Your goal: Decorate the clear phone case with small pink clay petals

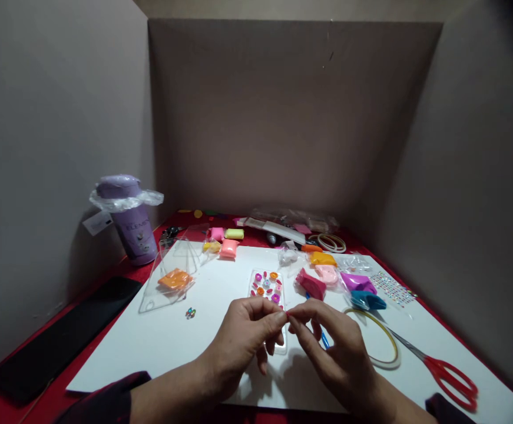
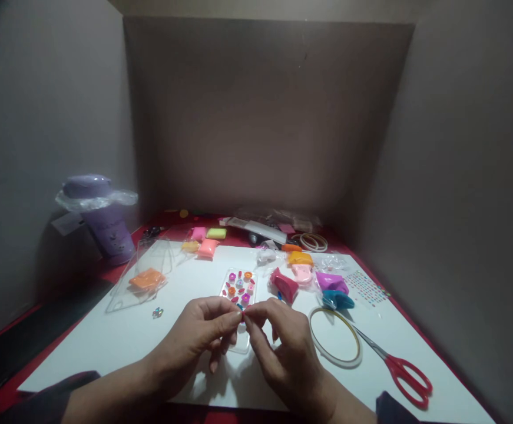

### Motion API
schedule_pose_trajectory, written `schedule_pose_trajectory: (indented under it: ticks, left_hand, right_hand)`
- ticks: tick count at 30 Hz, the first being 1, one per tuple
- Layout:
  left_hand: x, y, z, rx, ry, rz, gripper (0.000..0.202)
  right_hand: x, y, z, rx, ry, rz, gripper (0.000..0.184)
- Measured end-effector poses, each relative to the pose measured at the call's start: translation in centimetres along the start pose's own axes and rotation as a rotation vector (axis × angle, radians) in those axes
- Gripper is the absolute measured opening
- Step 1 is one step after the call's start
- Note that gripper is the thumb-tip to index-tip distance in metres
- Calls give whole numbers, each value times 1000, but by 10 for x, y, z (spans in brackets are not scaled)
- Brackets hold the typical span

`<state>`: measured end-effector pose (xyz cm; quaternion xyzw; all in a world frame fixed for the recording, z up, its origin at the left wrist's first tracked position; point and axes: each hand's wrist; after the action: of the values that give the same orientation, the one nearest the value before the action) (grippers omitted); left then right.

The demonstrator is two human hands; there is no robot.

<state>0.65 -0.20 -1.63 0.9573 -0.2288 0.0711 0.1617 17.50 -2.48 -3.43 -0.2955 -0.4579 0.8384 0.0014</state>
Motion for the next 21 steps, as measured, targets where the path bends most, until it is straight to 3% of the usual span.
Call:
schedule_pose_trajectory:
  ticks: [11, 21]
  left_hand:
    - [-3, -3, 1, -45, 90, 91, 41]
    - [-3, -4, 2, -51, 109, 93, 33]
  right_hand:
    - [0, 0, 0, -9, -167, -2, 18]
    - [-1, 1, 2, 154, -177, 27, 8]
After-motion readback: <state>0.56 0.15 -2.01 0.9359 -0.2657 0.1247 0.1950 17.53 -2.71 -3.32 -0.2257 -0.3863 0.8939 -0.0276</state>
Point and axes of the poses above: each hand's wrist, its own y-axis away from the middle knuckle, its own x-axis out of the palm, z = x × y, and after that the axes turned 7 degrees about -x, right-handed
